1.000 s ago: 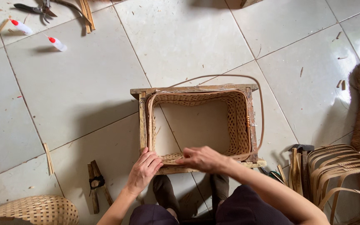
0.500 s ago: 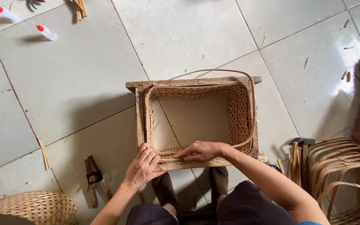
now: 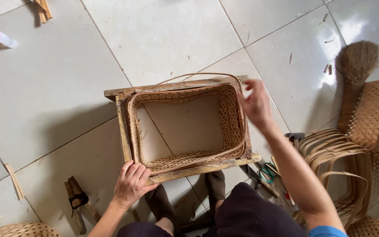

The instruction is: The person sits on the floor assembling a woven bamboo basket. They fit a flexible woven bamboo panel inside a wooden-framed basket, press the panel edges against the rim, bend thin bamboo strips around the rim to secure the panel, and cut and trim strips with scissors while working the rim section by section.

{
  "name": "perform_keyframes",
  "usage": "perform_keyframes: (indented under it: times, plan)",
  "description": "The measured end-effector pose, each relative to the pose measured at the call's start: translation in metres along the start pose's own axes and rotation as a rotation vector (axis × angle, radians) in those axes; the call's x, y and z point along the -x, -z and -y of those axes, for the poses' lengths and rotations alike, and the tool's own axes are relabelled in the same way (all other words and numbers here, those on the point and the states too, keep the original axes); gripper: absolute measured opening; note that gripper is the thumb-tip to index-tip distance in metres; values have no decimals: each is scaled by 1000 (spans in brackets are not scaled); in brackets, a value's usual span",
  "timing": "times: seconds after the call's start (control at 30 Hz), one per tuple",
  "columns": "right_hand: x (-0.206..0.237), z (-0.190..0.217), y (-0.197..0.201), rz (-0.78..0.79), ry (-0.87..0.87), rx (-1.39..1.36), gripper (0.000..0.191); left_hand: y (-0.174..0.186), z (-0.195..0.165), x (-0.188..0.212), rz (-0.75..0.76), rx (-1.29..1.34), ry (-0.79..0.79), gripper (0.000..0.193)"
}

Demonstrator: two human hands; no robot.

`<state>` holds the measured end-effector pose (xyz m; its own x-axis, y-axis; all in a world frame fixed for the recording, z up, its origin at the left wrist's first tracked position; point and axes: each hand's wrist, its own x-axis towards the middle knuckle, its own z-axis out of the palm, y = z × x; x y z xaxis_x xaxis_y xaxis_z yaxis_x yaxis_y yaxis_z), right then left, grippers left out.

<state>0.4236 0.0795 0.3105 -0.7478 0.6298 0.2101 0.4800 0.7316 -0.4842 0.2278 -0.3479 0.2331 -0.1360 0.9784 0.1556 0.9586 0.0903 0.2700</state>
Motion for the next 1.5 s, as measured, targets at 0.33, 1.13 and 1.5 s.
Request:
perform_keyframes:
  times: [0.33,1.13,1.5]
  plan:
    - [-41,-10,-18,263,-243,19,16,4,-8,-6,-3,29,24,60]
    - [142,10,33,619,420,367,84,-2,-11,-6,-36,11,20,55]
    - [186,-19,17,593,368,316,57,-3,-17,-1,-72,-5,14,53]
